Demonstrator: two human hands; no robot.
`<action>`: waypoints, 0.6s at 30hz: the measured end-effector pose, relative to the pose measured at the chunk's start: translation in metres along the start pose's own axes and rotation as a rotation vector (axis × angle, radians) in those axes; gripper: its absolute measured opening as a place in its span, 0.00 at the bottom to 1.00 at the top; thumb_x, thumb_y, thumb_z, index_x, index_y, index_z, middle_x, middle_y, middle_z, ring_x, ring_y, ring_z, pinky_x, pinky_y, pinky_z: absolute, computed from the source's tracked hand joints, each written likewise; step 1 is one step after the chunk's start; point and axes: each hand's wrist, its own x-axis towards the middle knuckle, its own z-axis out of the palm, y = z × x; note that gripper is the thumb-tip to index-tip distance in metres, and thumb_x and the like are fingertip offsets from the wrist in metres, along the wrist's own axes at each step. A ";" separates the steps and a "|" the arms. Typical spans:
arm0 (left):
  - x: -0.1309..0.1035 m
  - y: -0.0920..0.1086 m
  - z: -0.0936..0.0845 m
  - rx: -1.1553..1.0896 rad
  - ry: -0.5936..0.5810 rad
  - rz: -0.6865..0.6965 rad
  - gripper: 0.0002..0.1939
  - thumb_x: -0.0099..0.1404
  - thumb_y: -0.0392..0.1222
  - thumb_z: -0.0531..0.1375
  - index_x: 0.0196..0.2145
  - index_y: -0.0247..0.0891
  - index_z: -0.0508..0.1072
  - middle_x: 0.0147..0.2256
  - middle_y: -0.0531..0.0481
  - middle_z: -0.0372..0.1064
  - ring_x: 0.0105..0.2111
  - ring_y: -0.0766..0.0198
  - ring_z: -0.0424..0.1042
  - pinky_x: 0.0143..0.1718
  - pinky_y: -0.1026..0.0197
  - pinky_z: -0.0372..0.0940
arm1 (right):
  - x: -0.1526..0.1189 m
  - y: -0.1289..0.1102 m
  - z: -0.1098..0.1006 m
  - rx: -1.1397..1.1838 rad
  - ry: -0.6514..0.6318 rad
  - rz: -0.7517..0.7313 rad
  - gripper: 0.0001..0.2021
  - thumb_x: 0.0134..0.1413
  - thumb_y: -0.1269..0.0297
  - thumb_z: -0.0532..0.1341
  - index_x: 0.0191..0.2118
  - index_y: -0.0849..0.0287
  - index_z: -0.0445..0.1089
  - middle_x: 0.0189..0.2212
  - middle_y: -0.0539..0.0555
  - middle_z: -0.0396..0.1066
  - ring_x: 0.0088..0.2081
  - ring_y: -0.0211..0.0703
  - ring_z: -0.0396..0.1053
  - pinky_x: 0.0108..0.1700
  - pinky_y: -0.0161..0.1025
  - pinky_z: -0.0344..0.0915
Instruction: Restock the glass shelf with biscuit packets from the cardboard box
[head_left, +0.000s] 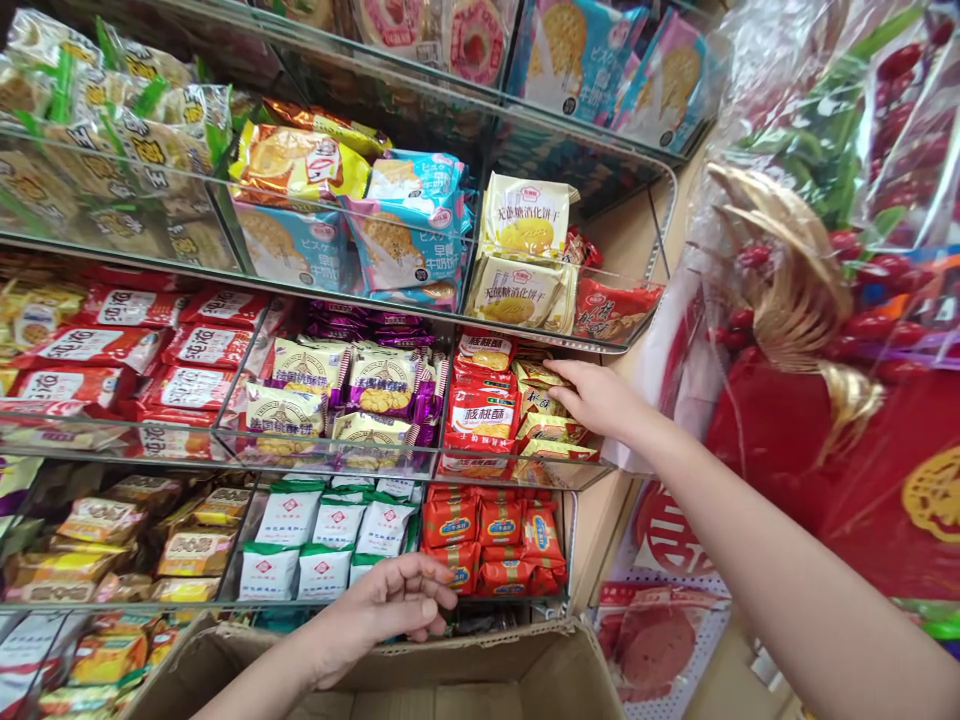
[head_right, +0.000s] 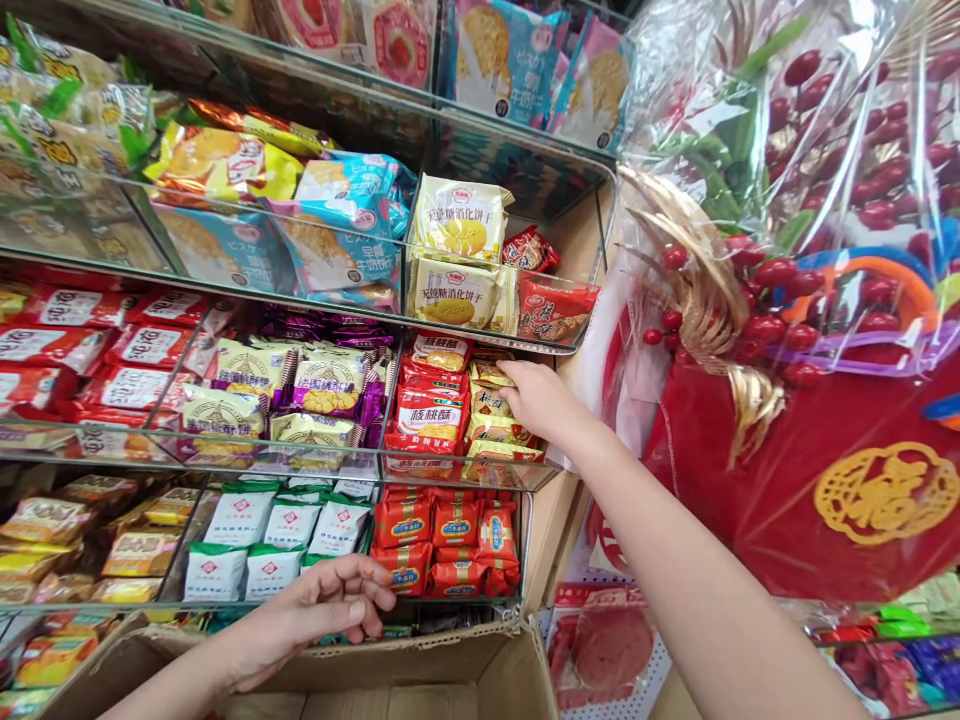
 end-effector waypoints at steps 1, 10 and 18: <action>0.000 0.000 0.000 0.000 -0.002 0.000 0.13 0.54 0.41 0.63 0.38 0.38 0.70 0.37 0.45 0.71 0.33 0.62 0.70 0.34 0.61 0.60 | -0.001 0.000 -0.001 -0.003 0.007 0.005 0.16 0.51 0.70 0.55 0.48 0.64 0.65 0.45 0.59 0.69 0.45 0.48 0.67 0.47 0.42 0.62; 0.001 0.001 -0.001 0.003 0.002 0.000 0.13 0.54 0.41 0.63 0.38 0.37 0.70 0.37 0.46 0.71 0.33 0.63 0.70 0.34 0.61 0.60 | -0.014 -0.003 -0.009 -0.032 0.305 0.135 0.07 0.53 0.72 0.51 0.34 0.61 0.65 0.33 0.57 0.71 0.35 0.47 0.69 0.37 0.41 0.64; 0.002 -0.002 -0.001 -0.019 -0.011 -0.002 0.13 0.54 0.41 0.63 0.38 0.37 0.70 0.37 0.45 0.71 0.32 0.63 0.70 0.35 0.60 0.60 | -0.057 -0.008 -0.010 -0.006 0.531 -0.117 0.09 0.55 0.73 0.49 0.39 0.61 0.63 0.45 0.61 0.67 0.48 0.45 0.64 0.50 0.46 0.62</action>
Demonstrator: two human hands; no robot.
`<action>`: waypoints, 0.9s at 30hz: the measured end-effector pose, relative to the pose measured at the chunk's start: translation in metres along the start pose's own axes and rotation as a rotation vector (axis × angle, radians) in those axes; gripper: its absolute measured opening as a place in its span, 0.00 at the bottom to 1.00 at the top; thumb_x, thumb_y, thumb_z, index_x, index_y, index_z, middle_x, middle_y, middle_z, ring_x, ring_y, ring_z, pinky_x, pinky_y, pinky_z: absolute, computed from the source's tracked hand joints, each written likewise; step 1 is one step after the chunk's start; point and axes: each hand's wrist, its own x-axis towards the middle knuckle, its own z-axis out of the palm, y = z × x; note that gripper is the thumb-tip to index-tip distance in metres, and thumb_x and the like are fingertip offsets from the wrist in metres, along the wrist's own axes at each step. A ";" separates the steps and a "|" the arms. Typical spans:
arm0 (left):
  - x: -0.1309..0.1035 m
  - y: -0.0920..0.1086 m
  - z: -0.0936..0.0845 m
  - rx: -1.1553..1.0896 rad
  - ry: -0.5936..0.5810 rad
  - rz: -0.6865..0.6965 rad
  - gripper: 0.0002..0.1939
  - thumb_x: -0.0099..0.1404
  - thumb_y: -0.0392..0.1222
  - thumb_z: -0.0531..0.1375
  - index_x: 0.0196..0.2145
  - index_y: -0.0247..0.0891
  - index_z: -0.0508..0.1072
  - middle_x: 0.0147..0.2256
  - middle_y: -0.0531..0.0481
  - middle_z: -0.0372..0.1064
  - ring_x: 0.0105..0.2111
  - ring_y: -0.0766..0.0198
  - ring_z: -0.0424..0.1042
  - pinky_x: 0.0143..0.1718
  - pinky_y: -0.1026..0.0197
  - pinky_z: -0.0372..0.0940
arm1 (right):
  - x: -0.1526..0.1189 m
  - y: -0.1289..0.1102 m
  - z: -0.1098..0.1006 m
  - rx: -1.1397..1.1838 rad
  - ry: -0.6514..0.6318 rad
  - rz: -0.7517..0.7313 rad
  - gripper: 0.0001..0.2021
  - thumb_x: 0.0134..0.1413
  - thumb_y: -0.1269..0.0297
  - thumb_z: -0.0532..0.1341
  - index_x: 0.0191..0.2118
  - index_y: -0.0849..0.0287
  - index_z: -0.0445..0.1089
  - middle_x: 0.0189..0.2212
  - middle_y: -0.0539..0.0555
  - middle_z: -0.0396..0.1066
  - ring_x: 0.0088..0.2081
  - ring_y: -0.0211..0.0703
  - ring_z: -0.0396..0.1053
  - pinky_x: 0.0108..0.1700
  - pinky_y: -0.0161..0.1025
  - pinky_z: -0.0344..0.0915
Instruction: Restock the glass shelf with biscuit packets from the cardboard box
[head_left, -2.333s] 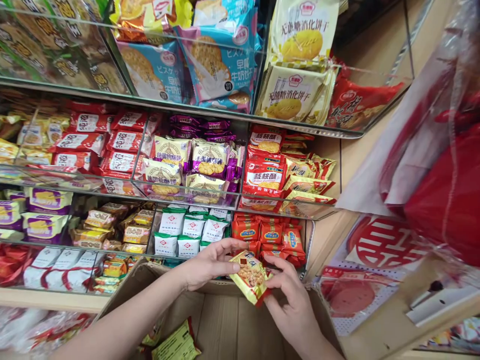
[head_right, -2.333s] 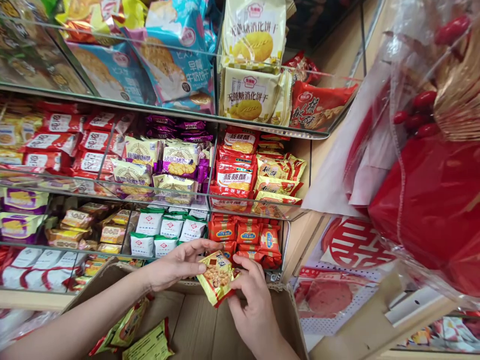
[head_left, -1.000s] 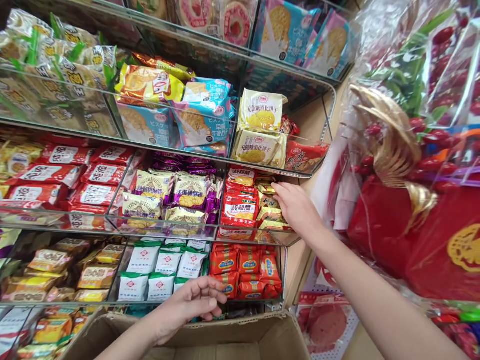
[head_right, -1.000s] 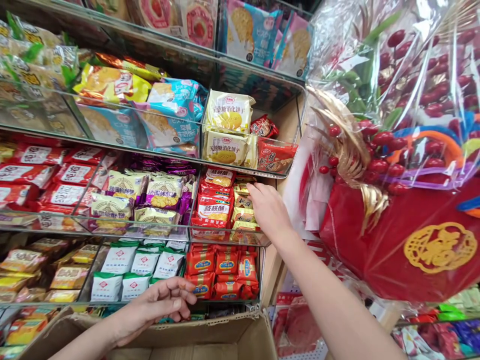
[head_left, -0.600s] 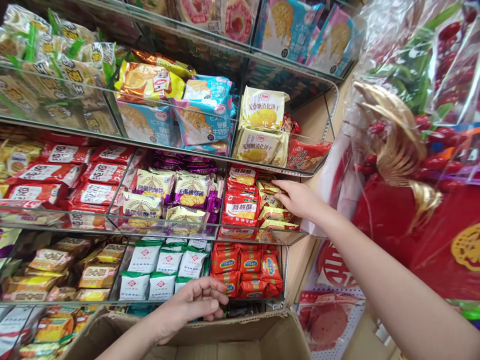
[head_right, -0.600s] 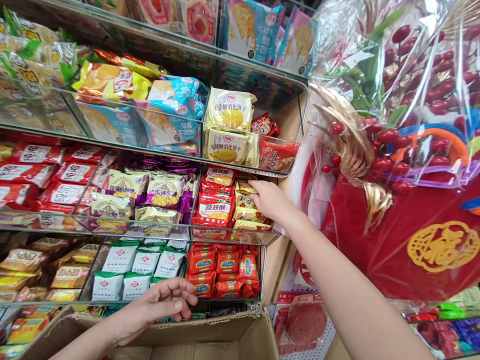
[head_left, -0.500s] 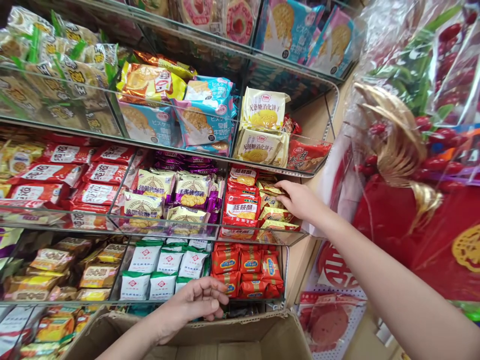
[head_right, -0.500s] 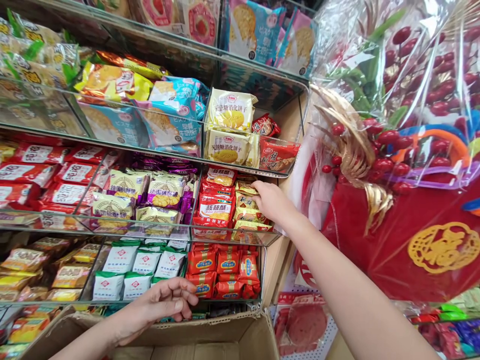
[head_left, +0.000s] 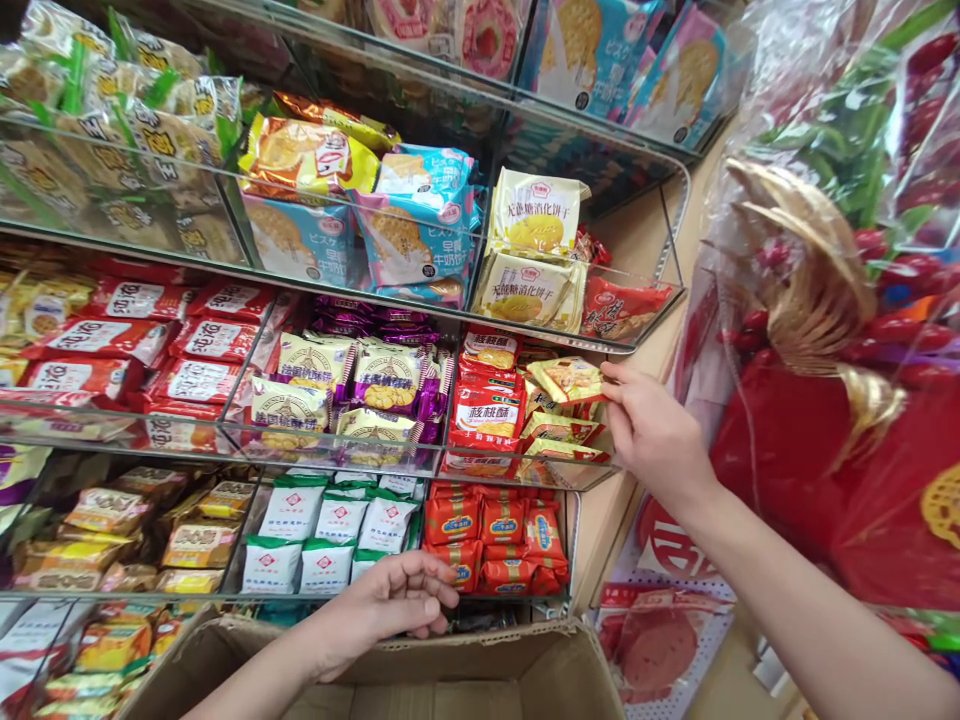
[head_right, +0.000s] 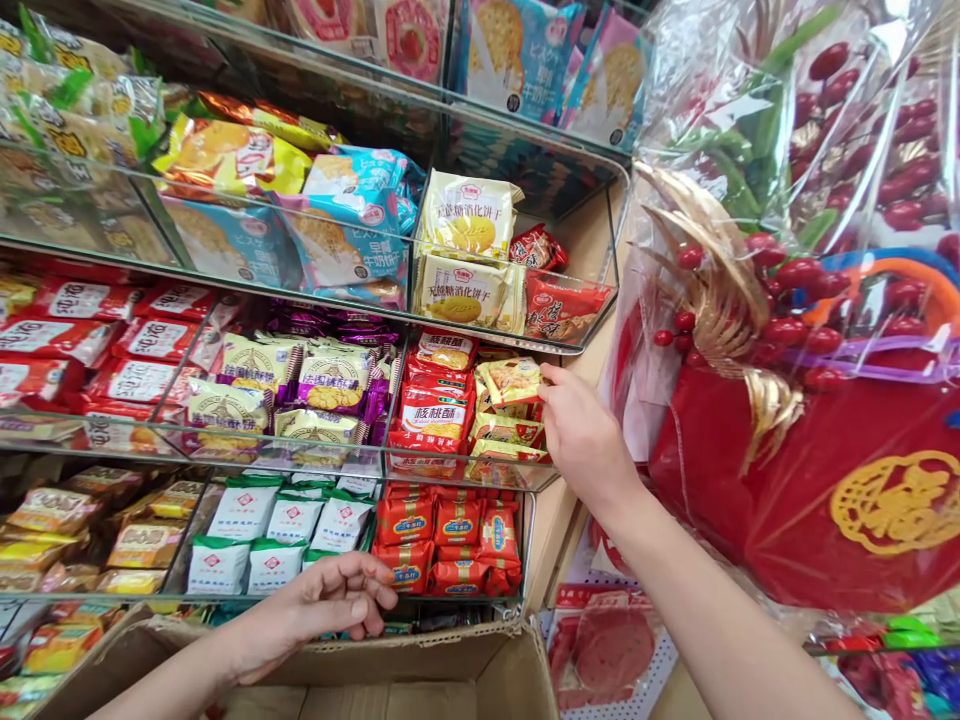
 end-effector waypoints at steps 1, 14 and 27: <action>0.000 0.000 0.000 0.007 0.000 -0.001 0.13 0.54 0.41 0.63 0.38 0.37 0.70 0.37 0.46 0.71 0.33 0.63 0.70 0.35 0.60 0.60 | -0.003 0.001 0.001 0.013 -0.025 -0.025 0.09 0.55 0.73 0.49 0.40 0.60 0.63 0.46 0.61 0.65 0.50 0.45 0.63 0.51 0.47 0.62; -0.001 0.002 0.002 0.068 0.026 0.015 0.12 0.56 0.41 0.62 0.39 0.38 0.70 0.38 0.46 0.71 0.34 0.62 0.70 0.35 0.60 0.60 | 0.023 -0.010 0.012 -0.054 -0.525 0.257 0.15 0.57 0.62 0.46 0.25 0.60 0.64 0.26 0.57 0.68 0.32 0.45 0.67 0.36 0.41 0.63; 0.002 -0.004 -0.006 0.031 -0.029 -0.011 0.12 0.57 0.40 0.61 0.41 0.39 0.69 0.39 0.46 0.70 0.35 0.63 0.69 0.37 0.61 0.60 | 0.056 -0.006 0.014 -0.118 -0.620 0.447 0.20 0.43 0.66 0.61 0.44 0.63 0.58 0.40 0.62 0.69 0.42 0.53 0.66 0.38 0.40 0.60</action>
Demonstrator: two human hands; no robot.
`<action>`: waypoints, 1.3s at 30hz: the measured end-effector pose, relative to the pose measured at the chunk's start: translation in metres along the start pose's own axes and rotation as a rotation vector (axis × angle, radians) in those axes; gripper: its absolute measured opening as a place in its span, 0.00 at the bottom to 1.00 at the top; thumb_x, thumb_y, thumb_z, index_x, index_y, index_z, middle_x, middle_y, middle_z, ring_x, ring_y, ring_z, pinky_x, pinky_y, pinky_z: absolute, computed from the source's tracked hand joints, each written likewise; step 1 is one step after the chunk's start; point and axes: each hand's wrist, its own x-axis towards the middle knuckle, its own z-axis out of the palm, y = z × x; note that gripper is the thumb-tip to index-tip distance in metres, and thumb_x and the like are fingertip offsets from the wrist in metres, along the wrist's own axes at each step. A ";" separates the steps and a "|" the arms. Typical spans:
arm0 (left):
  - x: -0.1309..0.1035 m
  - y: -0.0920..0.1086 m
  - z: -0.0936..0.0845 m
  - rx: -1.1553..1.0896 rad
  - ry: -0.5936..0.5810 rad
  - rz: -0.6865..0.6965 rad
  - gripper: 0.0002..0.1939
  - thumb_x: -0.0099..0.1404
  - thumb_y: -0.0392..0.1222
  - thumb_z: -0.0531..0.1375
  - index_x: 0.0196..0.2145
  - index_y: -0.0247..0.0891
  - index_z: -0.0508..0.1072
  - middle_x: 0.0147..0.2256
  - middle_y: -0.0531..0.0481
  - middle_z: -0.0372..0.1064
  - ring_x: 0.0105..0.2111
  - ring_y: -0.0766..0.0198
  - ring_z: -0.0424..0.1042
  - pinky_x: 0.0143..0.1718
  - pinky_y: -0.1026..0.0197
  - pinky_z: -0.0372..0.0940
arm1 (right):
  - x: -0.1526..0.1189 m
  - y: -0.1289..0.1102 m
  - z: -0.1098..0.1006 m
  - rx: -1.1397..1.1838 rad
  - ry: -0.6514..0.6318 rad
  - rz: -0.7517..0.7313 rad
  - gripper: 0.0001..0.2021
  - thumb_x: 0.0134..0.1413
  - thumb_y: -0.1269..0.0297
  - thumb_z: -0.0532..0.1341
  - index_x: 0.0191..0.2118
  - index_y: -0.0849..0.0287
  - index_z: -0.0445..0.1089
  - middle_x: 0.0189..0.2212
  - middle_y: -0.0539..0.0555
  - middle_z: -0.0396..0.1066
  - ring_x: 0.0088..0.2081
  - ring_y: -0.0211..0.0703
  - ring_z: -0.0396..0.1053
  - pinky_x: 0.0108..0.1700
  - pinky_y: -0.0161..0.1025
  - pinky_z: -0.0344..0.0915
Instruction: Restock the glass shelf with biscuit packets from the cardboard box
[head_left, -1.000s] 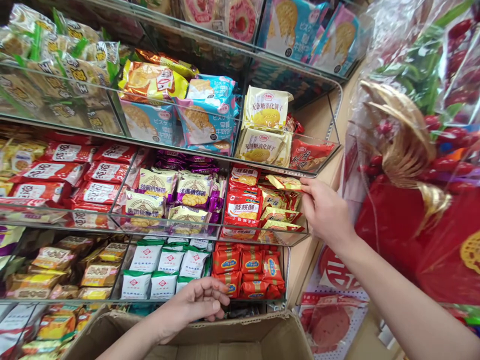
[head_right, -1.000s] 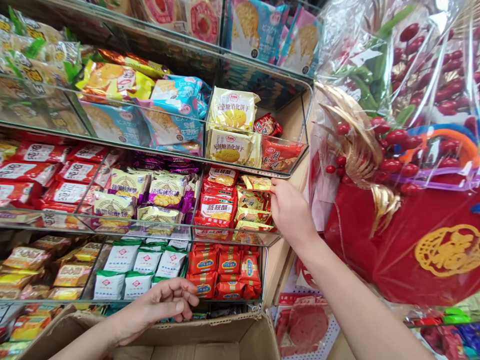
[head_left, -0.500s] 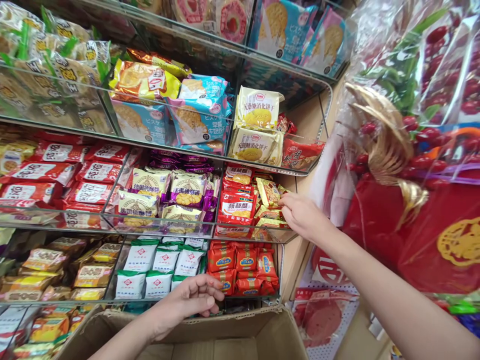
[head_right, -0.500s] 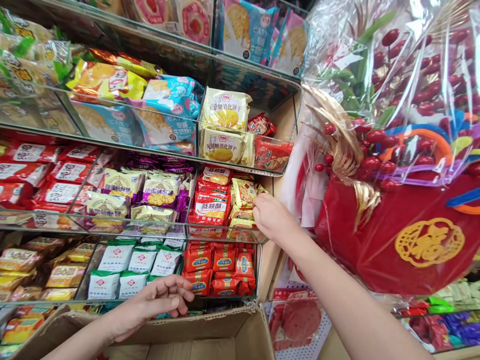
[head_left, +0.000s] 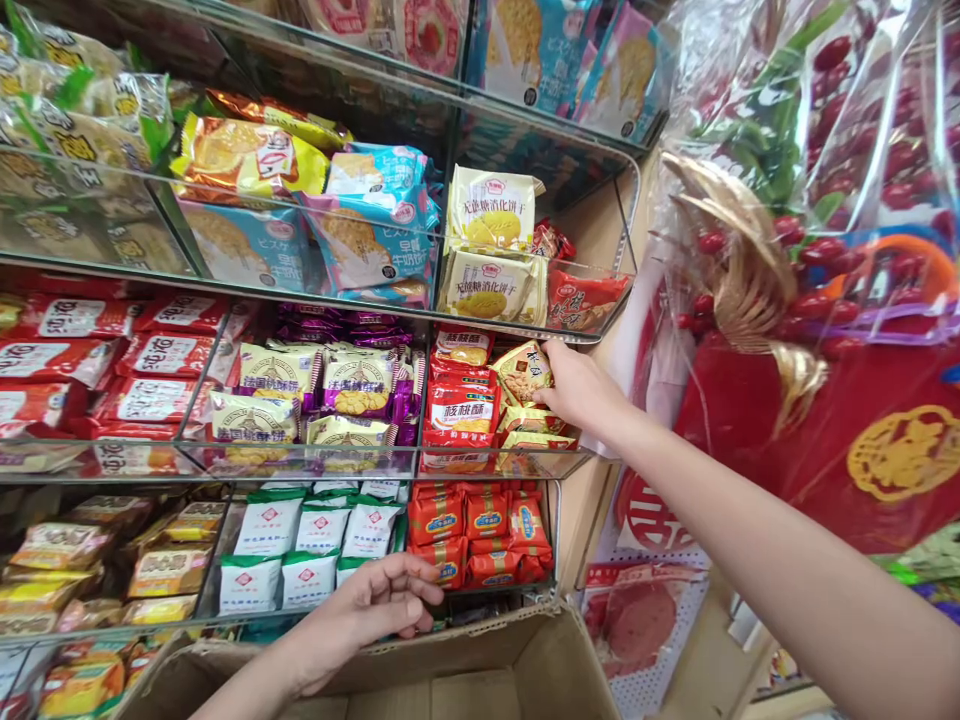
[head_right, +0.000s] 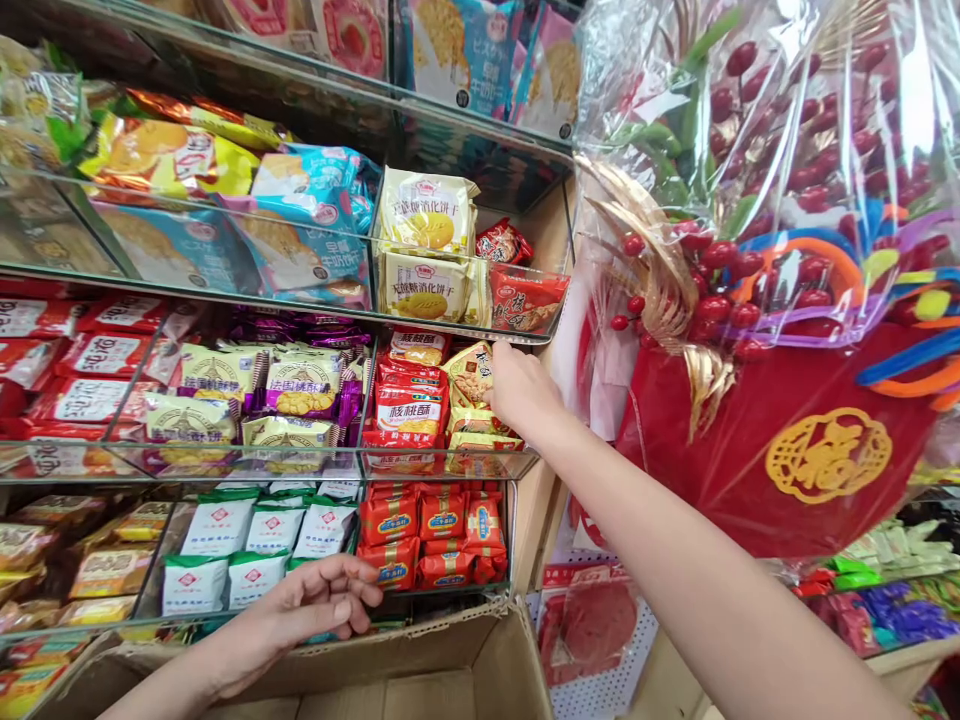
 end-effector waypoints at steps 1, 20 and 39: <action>0.000 0.000 0.000 -0.004 -0.004 0.003 0.12 0.57 0.40 0.61 0.41 0.39 0.69 0.39 0.46 0.70 0.34 0.64 0.69 0.36 0.61 0.60 | -0.002 0.002 0.000 -0.043 0.021 -0.024 0.19 0.43 0.68 0.60 0.43 0.63 0.59 0.40 0.62 0.68 0.42 0.53 0.65 0.39 0.41 0.59; 0.002 -0.001 0.002 0.005 -0.003 0.005 0.12 0.57 0.40 0.62 0.39 0.39 0.69 0.38 0.47 0.71 0.33 0.65 0.69 0.35 0.62 0.60 | -0.015 0.011 0.021 0.054 -0.060 -0.346 0.24 0.59 0.53 0.42 0.56 0.61 0.55 0.55 0.60 0.57 0.57 0.55 0.52 0.54 0.60 0.47; 0.001 0.001 0.005 0.033 0.021 0.008 0.11 0.56 0.40 0.62 0.39 0.39 0.69 0.38 0.47 0.71 0.34 0.64 0.69 0.36 0.61 0.60 | -0.037 0.001 0.038 0.011 0.066 -0.490 0.40 0.51 0.39 0.42 0.59 0.68 0.47 0.59 0.65 0.48 0.59 0.54 0.46 0.58 0.51 0.48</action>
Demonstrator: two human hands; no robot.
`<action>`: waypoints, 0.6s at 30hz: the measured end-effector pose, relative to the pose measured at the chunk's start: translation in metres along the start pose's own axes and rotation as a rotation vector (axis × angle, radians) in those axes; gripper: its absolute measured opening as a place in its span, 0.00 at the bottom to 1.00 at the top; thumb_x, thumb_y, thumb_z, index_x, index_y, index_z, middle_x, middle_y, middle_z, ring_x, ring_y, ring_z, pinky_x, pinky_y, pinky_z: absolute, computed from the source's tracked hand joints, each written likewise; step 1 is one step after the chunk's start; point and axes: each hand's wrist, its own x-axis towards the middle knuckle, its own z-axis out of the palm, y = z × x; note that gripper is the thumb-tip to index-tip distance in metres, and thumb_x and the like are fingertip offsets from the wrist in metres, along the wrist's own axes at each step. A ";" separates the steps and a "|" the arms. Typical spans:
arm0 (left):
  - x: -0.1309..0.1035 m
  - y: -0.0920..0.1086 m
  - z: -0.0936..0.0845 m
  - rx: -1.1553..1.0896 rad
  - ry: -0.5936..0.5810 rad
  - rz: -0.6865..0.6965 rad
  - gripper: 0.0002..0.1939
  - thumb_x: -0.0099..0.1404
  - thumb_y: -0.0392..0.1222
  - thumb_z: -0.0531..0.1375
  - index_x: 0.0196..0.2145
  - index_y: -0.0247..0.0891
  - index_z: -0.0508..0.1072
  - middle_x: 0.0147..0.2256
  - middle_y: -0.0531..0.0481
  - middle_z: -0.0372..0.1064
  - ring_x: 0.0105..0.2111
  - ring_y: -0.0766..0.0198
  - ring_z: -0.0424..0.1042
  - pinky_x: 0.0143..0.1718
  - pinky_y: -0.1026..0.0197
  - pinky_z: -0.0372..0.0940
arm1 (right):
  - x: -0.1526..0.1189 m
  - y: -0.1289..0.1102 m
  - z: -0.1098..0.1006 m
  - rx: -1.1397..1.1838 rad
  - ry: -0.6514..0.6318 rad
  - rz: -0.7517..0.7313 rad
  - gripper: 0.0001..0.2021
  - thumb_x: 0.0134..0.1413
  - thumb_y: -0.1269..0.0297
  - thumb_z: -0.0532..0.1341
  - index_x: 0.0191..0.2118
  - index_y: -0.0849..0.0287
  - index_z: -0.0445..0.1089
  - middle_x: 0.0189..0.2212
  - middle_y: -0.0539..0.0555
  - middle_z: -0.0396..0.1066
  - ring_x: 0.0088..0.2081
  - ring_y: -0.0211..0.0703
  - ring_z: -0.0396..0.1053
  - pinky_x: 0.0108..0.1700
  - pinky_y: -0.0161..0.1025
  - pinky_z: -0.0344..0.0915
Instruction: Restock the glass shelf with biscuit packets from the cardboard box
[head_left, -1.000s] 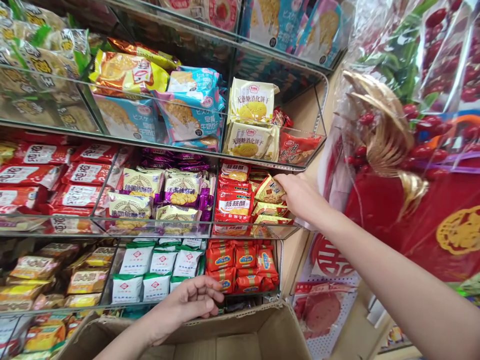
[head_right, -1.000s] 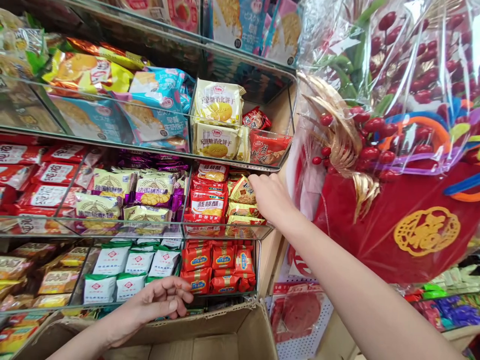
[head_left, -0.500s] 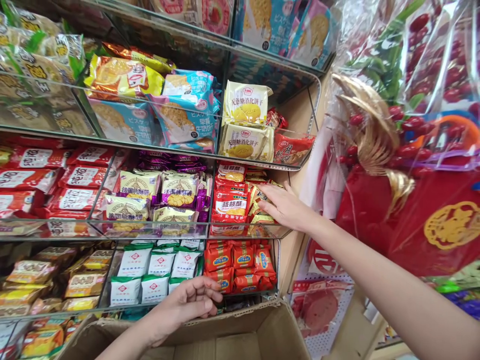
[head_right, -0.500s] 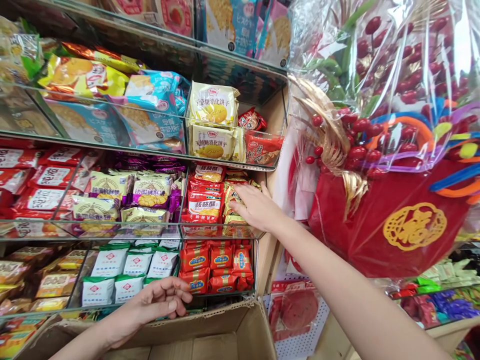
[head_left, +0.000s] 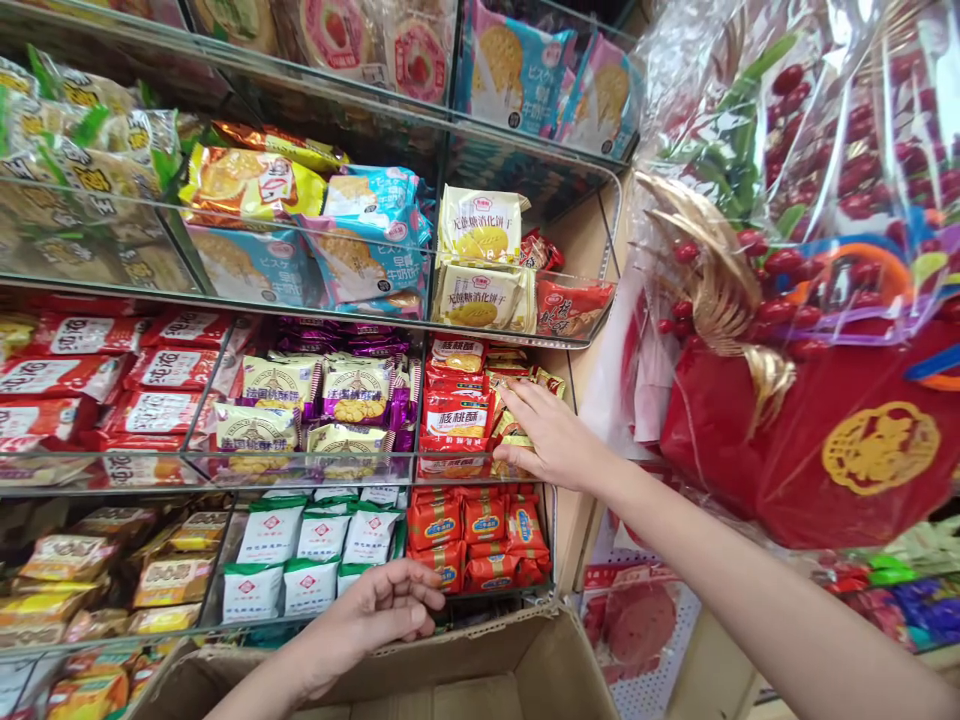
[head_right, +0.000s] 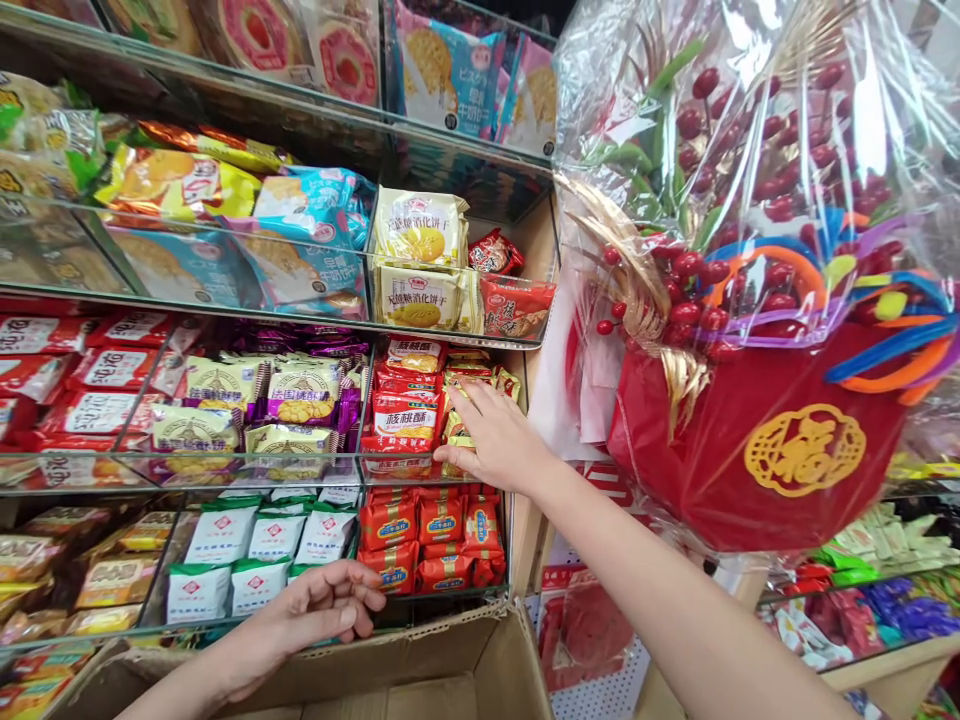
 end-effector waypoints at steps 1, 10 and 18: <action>0.000 0.000 0.001 0.002 0.007 0.001 0.12 0.56 0.40 0.62 0.39 0.39 0.69 0.38 0.47 0.71 0.34 0.64 0.69 0.36 0.61 0.60 | 0.000 -0.001 -0.001 -0.015 -0.011 0.027 0.39 0.51 0.39 0.41 0.59 0.67 0.47 0.59 0.65 0.49 0.59 0.55 0.46 0.58 0.53 0.46; -0.001 0.005 0.007 -0.004 0.023 0.002 0.13 0.53 0.40 0.64 0.37 0.37 0.70 0.36 0.46 0.72 0.32 0.64 0.69 0.34 0.61 0.59 | 0.003 -0.002 0.002 -0.107 -0.033 0.107 0.42 0.50 0.37 0.40 0.60 0.69 0.45 0.57 0.70 0.50 0.59 0.59 0.47 0.58 0.59 0.39; 0.001 0.005 0.011 -0.146 0.082 -0.079 0.13 0.53 0.40 0.64 0.37 0.36 0.70 0.36 0.46 0.72 0.31 0.65 0.72 0.35 0.62 0.60 | -0.026 -0.044 -0.019 0.153 0.289 -0.105 0.24 0.55 0.52 0.51 0.53 0.63 0.58 0.52 0.63 0.60 0.56 0.53 0.53 0.56 0.54 0.48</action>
